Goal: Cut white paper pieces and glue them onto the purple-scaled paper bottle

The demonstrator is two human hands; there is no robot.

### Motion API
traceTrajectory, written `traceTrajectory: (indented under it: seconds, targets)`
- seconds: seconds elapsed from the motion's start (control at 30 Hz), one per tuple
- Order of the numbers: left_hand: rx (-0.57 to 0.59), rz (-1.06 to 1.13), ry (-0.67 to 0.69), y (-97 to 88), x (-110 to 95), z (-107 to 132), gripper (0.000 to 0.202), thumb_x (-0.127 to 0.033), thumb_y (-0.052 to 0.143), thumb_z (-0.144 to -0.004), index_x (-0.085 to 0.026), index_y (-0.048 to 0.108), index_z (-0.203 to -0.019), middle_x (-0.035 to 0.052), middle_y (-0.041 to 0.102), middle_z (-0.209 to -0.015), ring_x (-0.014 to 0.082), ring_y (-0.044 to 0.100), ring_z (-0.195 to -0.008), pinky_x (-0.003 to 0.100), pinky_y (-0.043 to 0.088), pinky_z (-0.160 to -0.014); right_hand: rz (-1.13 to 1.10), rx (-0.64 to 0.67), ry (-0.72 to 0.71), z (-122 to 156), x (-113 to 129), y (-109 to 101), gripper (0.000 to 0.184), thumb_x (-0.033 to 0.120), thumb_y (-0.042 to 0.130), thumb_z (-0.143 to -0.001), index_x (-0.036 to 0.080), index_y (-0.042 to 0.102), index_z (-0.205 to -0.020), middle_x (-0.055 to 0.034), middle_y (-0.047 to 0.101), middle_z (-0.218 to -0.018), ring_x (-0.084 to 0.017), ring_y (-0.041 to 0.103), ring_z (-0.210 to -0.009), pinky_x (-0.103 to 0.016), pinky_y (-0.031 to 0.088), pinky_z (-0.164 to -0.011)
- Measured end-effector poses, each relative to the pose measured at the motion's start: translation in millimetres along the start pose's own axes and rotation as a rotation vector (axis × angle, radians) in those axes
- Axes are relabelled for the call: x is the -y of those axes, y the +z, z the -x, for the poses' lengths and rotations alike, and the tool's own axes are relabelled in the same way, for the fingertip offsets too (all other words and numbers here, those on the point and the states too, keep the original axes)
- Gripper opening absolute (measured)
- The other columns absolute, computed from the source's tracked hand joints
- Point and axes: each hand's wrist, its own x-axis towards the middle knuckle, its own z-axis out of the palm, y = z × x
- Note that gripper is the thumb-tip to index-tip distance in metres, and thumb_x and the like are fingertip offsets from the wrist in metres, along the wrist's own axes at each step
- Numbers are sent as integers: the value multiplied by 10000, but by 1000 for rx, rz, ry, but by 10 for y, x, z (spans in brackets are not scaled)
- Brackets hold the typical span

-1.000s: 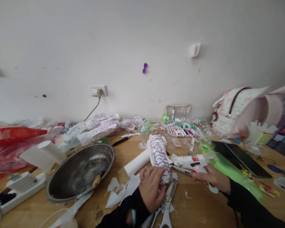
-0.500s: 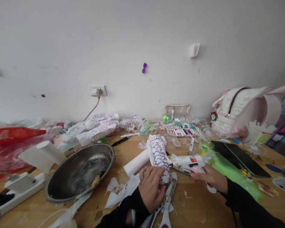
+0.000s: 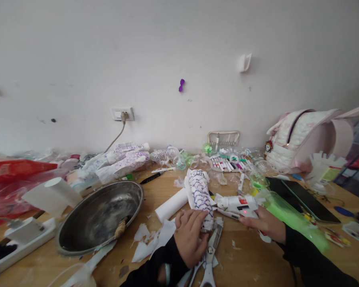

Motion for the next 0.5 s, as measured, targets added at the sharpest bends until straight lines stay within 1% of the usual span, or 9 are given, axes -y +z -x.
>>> traceTrajectory:
  seconds: [0.13,0.27,0.37,0.5]
  targets:
    - [8,1,13,6,5,2,550,-131,493,-662,-189,432,-1205,85,581,-1129,264,471,-1051,456,308,-911,10,-10,49,-7,-14,11,334,491,497,-661,183,478,-535,9,466,-470,-124,419,-466,-252,340,-481]
    - [-31,23,2,24,8,12,540,-140,511,-658,-208,449,-1191,72,593,-1117,263,478,-1039,452,300,-910,-27,-28,26,-18,-6,32,299,478,504,-652,187,492,-582,10,481,-488,-128,423,-473,-251,336,-482]
    - [-36,43,-6,31,9,10,533,-138,511,-663,-212,454,-1187,70,591,-1124,261,475,-1045,448,291,-916,-43,-28,33,-27,-3,50,314,488,502,-636,192,472,-538,15,453,-457,-122,401,-445,-249,318,-455]
    - [-63,61,2,46,13,4,530,-133,501,-662,-211,458,-1184,70,596,-1115,259,480,-1037,451,286,-914,-45,-72,38,-21,1,66,308,473,515,-638,193,464,-521,11,465,-461,-128,414,-460,-257,334,-474]
